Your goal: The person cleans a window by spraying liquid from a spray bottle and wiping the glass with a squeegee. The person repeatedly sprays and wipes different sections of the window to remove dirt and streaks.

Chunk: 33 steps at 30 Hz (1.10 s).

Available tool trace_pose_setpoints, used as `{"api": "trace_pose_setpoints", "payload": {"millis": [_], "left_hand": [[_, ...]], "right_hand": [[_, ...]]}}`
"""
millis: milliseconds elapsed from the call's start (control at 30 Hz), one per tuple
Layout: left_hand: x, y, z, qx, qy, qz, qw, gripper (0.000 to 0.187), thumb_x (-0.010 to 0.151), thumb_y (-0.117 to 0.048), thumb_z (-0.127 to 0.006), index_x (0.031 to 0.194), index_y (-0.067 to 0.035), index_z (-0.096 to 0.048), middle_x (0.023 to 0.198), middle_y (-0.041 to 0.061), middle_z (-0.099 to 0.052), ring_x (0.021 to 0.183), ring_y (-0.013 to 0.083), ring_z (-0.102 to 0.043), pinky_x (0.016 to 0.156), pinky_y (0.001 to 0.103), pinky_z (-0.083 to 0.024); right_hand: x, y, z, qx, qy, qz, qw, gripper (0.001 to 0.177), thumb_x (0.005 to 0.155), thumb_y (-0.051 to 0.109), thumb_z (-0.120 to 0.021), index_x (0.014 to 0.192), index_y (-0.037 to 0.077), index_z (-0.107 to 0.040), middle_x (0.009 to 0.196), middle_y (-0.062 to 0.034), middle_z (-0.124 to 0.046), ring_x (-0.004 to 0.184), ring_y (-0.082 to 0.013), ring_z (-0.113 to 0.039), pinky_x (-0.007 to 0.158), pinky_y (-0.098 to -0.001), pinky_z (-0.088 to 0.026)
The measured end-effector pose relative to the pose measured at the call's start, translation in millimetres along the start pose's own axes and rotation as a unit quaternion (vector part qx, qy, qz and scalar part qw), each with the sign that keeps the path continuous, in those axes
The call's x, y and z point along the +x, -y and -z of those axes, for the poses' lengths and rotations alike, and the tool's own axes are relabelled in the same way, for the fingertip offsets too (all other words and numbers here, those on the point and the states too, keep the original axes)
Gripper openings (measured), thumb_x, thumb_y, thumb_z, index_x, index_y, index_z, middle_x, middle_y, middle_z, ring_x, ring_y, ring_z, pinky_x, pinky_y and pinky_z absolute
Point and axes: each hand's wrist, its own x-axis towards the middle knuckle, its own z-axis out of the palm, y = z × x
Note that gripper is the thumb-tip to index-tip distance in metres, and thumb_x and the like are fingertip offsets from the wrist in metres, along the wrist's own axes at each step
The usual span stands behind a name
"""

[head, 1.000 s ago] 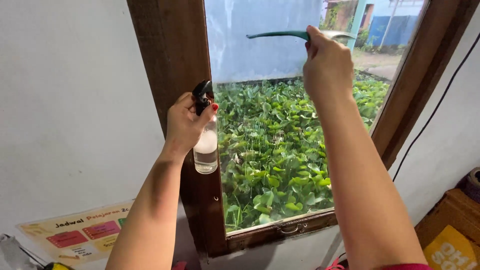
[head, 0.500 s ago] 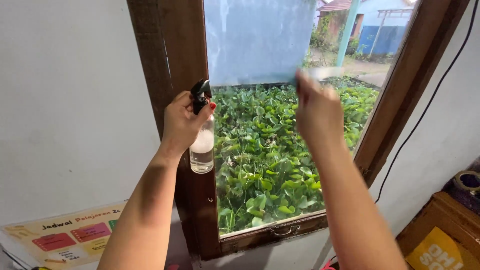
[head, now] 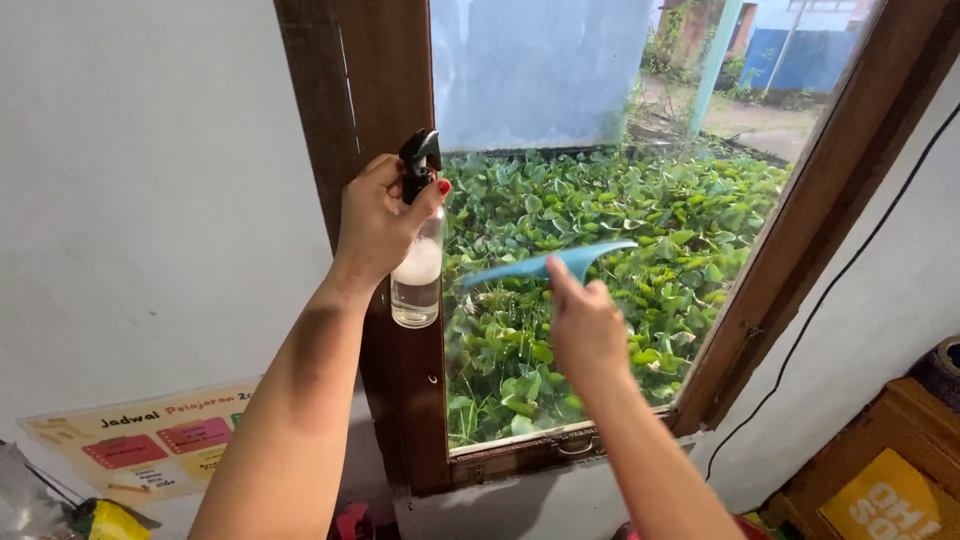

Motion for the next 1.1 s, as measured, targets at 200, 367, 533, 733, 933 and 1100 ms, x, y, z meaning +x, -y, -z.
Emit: {"api": "trace_pose_setpoints", "payload": {"millis": [200,367,533,733,933,1100], "left_hand": [[0,-6,-3,-0.031,-0.023,-0.001,0.999,0.024,0.093,-0.014,-0.084,0.093,0.006,-0.07,0.081,0.011,-0.055,0.075,0.0131,-0.066,0.066,0.026,-0.059],[0,-3,-2,0.019,-0.024,-0.016,0.999,0.026,0.091,-0.016,-0.087,0.09,0.005,-0.071,0.078,0.011,-0.053,0.071,0.0124,-0.061,0.062,0.028,-0.054],[0,-11,2,0.052,0.002,0.009,0.999,0.026,0.096,-0.02,-0.084,0.094,0.002,-0.071,0.081,0.01,-0.054,0.078,0.0129,-0.06,0.068,0.03,-0.053],[0,3,-1,-0.009,-0.013,-0.023,1.0,0.024,0.095,-0.013,-0.084,0.093,0.006,-0.07,0.083,0.012,-0.054,0.074,0.0158,-0.067,0.066,0.027,-0.057],[0,1,1,0.001,-0.004,-0.047,0.999,0.024,0.096,-0.013,-0.084,0.091,0.005,-0.069,0.084,0.011,-0.054,0.077,0.0142,-0.064,0.066,0.027,-0.055],[2,-3,2,0.019,0.008,-0.039,0.999,0.026,0.095,-0.015,-0.085,0.093,0.005,-0.069,0.085,0.011,-0.054,0.077,0.0136,-0.058,0.069,0.029,-0.053]], "right_hand": [[83,22,70,0.05,-0.115,-0.005,0.992,0.037,0.11,0.021,-0.048,0.145,0.024,-0.061,0.101,-0.0291,-0.064,0.086,-0.0409,-0.07,0.075,-0.0567,-0.059],[46,26,19,0.031,-0.102,-0.007,0.994,0.037,0.108,0.026,-0.048,0.143,0.033,-0.061,0.102,-0.03,-0.063,0.071,-0.036,-0.071,0.063,-0.0492,-0.061],[-28,-22,-80,-0.026,-0.09,0.043,0.995,0.042,0.101,0.022,-0.055,0.142,0.031,-0.06,0.083,-0.0171,-0.058,0.059,-0.0417,-0.07,0.053,-0.0544,-0.06],[40,-7,32,0.035,-0.124,-0.027,0.991,0.034,0.111,0.023,-0.049,0.14,0.03,-0.065,0.086,-0.0182,-0.064,0.063,-0.0252,-0.066,0.055,-0.0385,-0.059],[33,15,10,0.001,-0.087,-0.002,0.996,0.034,0.11,0.022,-0.049,0.139,0.028,-0.065,0.084,-0.0222,-0.064,0.062,-0.0266,-0.066,0.055,-0.0415,-0.061],[-38,-24,-71,-0.008,-0.06,0.011,0.998,0.042,0.102,0.019,-0.055,0.142,0.03,-0.062,0.08,-0.0189,-0.061,0.062,-0.0383,-0.07,0.057,-0.0527,-0.061]]}}
